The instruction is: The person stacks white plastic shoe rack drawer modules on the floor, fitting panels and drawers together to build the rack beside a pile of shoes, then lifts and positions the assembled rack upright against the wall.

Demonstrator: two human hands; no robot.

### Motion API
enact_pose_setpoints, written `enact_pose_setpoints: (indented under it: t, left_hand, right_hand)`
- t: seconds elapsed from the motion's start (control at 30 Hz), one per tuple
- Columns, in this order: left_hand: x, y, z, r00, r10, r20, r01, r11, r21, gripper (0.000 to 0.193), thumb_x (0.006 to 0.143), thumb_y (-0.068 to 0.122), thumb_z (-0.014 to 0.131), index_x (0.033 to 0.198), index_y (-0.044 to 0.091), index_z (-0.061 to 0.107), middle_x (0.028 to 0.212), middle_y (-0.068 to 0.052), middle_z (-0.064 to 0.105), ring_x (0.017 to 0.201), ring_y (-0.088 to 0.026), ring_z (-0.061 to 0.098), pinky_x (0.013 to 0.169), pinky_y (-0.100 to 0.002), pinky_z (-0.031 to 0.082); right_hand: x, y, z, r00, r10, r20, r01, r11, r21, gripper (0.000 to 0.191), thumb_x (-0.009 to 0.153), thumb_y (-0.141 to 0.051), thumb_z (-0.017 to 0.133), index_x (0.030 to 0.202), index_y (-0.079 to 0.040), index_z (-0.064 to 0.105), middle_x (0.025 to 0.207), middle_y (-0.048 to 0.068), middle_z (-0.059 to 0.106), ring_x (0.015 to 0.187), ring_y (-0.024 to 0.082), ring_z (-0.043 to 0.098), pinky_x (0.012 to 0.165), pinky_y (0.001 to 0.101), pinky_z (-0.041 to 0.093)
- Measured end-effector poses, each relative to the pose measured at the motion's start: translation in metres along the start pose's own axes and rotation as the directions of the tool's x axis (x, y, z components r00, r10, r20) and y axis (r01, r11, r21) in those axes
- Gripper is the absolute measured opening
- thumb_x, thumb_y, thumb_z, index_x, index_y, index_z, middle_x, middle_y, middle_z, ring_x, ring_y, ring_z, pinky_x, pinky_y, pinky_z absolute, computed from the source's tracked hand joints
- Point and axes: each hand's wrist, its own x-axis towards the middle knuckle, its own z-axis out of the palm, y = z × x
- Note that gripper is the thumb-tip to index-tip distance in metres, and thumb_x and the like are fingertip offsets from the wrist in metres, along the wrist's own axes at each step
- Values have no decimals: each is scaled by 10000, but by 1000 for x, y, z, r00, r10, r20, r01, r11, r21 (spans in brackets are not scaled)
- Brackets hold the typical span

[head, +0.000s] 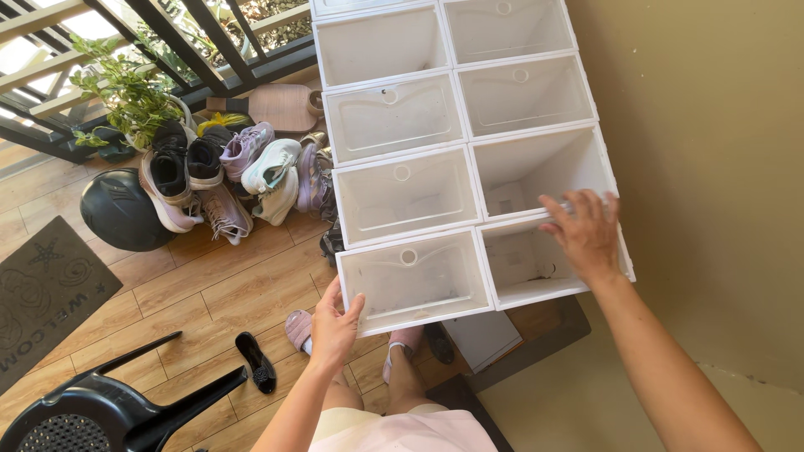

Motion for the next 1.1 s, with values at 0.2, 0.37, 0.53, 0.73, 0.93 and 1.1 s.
enact_pose_setpoints:
  t: [0.2,0.37,0.53,0.73,0.93,1.1]
  left_hand:
    - [-6,14,-5,1000,14,20,-13,1000,-21,609,895,175,687,1484,200,533,1254,-65,756,876,-123,693,812,-278,548]
    - [-30,17,-11,999,-38,3,37,996,81,601,887,242,684,1469,271,541,1243,-40,757,925,-138,749,837,-310,555]
    - [-33,16,-16,998,-69,1,68,985,157,611,879,292,674,1474,298,534,1240,-11,765,833,-194,735,823,-345,559]
    - [-35,4,-15,999,-35,-14,37,988,153,613,878,296,680,1473,305,532,1242,-16,759,797,-118,720,812,-319,543]
    - [-39,-18,-4,1000,-20,4,19,990,141,614,869,297,687,1466,305,544,1221,-20,772,722,-112,696,746,-314,549]
    - [-34,-21,5,1000,-16,9,14,984,179,633,867,294,685,1478,316,522,1241,-9,759,680,-148,658,705,-330,551]
  right_hand:
    - [28,-21,-7,992,-126,-7,123,961,247,338,902,-258,749,1227,-182,700,1121,20,667,1131,235,601,1078,479,420]
    - [19,-25,-29,991,-134,-12,129,930,343,352,864,-243,752,1196,-141,696,1032,34,714,1016,262,654,944,416,486]
    - [16,-36,-22,991,-134,12,123,939,320,241,887,-222,755,1086,-103,690,981,25,715,963,249,662,939,417,492]
    - [4,-42,-20,983,-173,-64,184,952,243,518,814,-215,807,1272,-78,606,1149,86,677,1090,309,622,1000,440,485]
    - [-49,-8,-13,929,284,-238,-274,959,75,791,719,-314,850,1363,6,519,1209,234,600,1106,417,575,918,517,448]
    - [-83,34,16,721,682,121,-688,684,244,235,1063,-196,680,1246,-57,628,1092,195,716,1003,423,666,853,526,498]
